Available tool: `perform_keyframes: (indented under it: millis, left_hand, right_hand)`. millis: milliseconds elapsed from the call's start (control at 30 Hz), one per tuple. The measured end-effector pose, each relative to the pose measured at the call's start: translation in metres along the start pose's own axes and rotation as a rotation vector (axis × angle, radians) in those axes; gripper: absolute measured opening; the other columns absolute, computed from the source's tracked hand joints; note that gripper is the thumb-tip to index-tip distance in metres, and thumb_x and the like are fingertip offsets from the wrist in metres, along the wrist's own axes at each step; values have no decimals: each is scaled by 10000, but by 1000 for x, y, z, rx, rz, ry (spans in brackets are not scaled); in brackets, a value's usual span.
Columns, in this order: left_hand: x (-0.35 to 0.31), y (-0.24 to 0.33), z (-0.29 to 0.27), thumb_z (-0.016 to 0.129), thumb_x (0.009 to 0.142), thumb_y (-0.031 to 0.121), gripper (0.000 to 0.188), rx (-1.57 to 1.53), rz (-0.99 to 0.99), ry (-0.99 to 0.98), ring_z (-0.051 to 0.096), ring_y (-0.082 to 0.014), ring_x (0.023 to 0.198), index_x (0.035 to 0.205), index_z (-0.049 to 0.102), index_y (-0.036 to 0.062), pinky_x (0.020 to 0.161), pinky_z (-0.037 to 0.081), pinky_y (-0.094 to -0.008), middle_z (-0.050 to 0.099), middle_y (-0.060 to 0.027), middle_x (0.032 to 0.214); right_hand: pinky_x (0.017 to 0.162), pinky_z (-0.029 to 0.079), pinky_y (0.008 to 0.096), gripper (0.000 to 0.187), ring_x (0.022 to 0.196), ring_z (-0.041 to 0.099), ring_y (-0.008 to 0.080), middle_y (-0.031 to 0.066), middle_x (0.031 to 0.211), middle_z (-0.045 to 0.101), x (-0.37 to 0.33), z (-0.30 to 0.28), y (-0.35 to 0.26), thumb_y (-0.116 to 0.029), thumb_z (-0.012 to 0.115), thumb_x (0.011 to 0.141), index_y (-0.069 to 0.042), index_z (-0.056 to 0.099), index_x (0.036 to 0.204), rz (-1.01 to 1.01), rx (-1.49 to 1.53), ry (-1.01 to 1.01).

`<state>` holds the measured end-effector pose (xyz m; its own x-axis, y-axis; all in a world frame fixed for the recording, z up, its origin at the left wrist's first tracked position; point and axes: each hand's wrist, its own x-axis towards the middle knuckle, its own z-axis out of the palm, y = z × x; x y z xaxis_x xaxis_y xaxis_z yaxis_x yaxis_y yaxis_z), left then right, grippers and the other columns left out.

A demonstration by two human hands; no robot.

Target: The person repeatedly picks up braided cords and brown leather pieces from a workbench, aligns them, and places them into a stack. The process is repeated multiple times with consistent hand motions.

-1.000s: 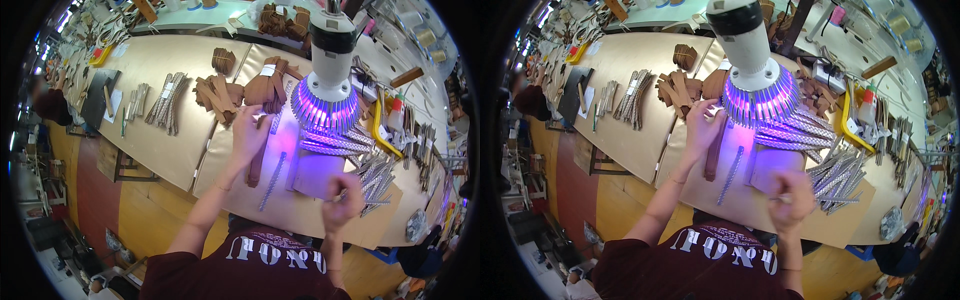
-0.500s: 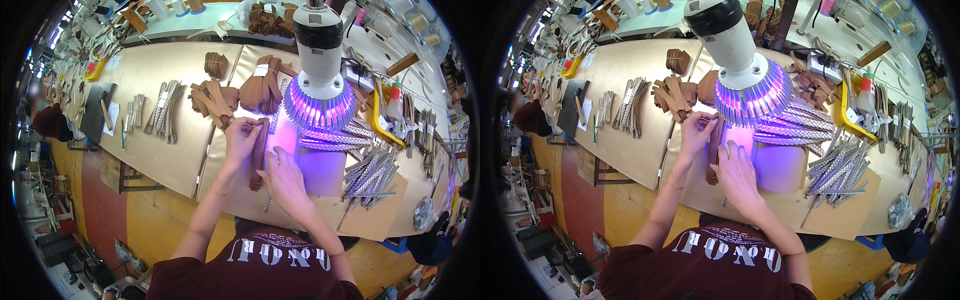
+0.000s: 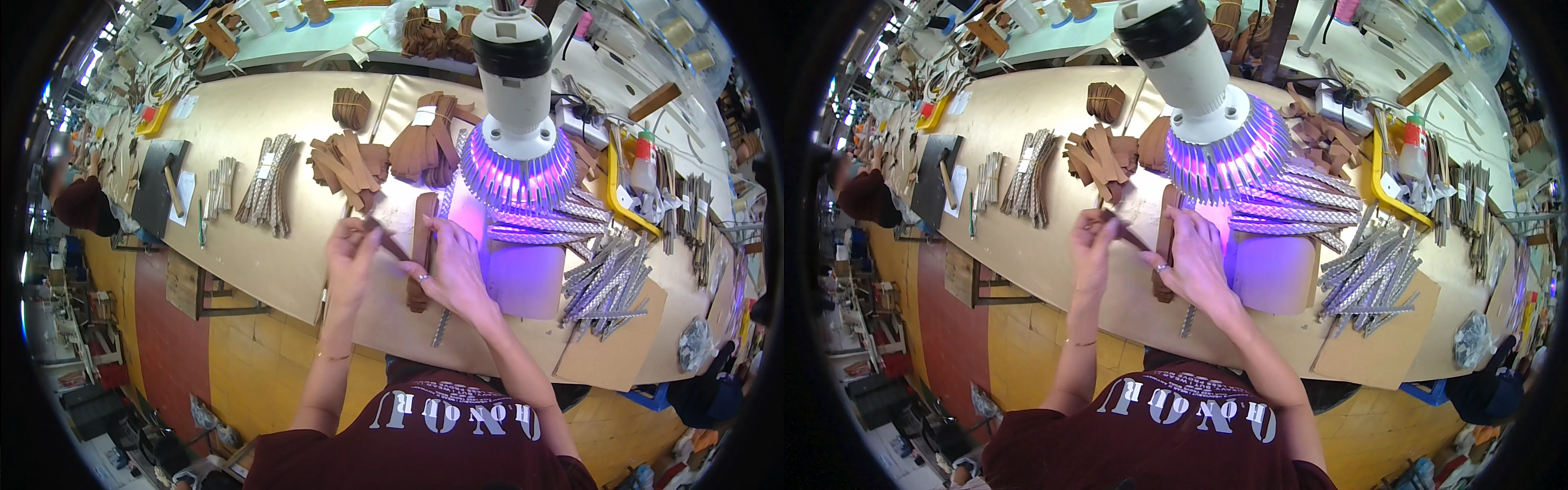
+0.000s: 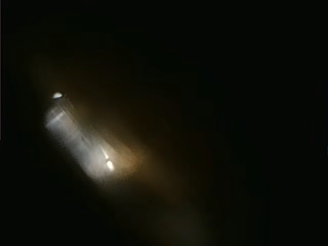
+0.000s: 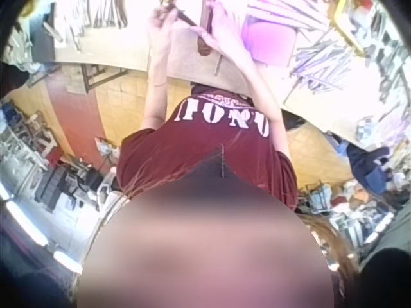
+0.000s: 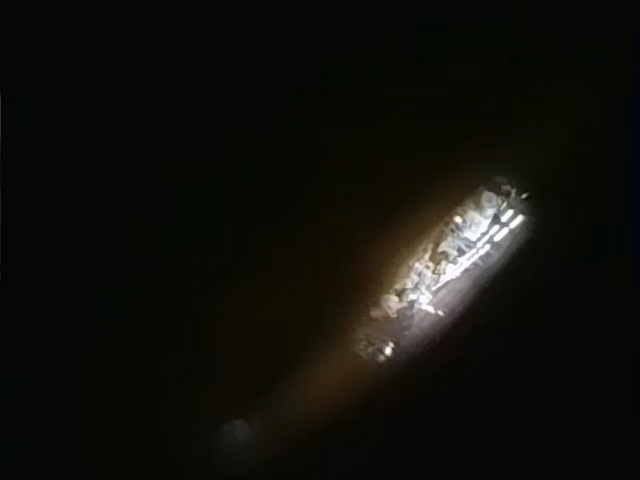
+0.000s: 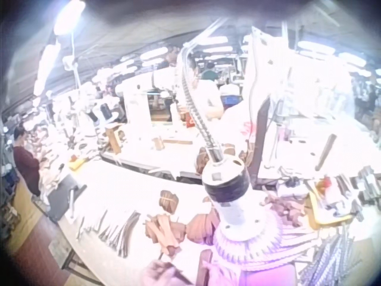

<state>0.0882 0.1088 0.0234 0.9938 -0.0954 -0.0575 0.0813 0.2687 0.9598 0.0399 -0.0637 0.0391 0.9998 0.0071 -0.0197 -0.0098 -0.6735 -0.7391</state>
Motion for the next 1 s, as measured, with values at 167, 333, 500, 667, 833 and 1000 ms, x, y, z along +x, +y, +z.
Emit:
perform_keyframes:
  millis: [167,333,500,667,833,1000]
  left_hand:
    - [-27,90,-23,519,946,16,262,-313,179,-73,633,-167,690,1201,470,53,632,524,-269,577,-40,830]
    - [-46,102,14,547,933,6,473,170,-26,-309,572,-112,608,1356,342,59,488,484,-225,584,-59,876]
    - [-51,71,73,592,915,-18,545,336,-156,-792,596,-91,663,1403,361,52,534,481,-206,636,-69,901]
    - [-44,45,115,651,902,16,427,396,-187,-884,595,-76,636,1311,532,38,556,478,-217,664,-44,783]
    - [-34,15,132,661,909,42,262,482,-136,-657,579,-57,600,1159,601,-8,509,443,-191,661,-54,790]
    - [-36,-2,130,660,911,47,245,484,-152,-572,533,-46,559,1131,585,-28,494,410,-181,591,-13,733]
  right_hand:
    - [1108,281,514,1103,1315,383,436,286,1372,443,-3,-9,-12,-622,772,680,57,322,1422,-143,-85,-77]
    - [1006,424,416,892,1218,522,347,239,1329,514,-35,-42,-24,-502,755,782,26,402,1408,-110,517,-131]
    - [682,482,243,77,742,601,101,45,833,662,-86,-86,-20,-38,715,851,22,702,897,45,531,269]
    - [664,471,240,80,718,586,89,33,790,654,-126,-113,16,-64,697,875,14,689,887,249,546,692]
    - [611,477,280,145,631,598,149,82,733,646,-131,-120,66,-133,698,878,11,698,862,428,272,954]
    - [644,475,345,195,687,613,233,87,781,647,-125,-120,84,-210,708,866,-15,697,857,431,-125,880]
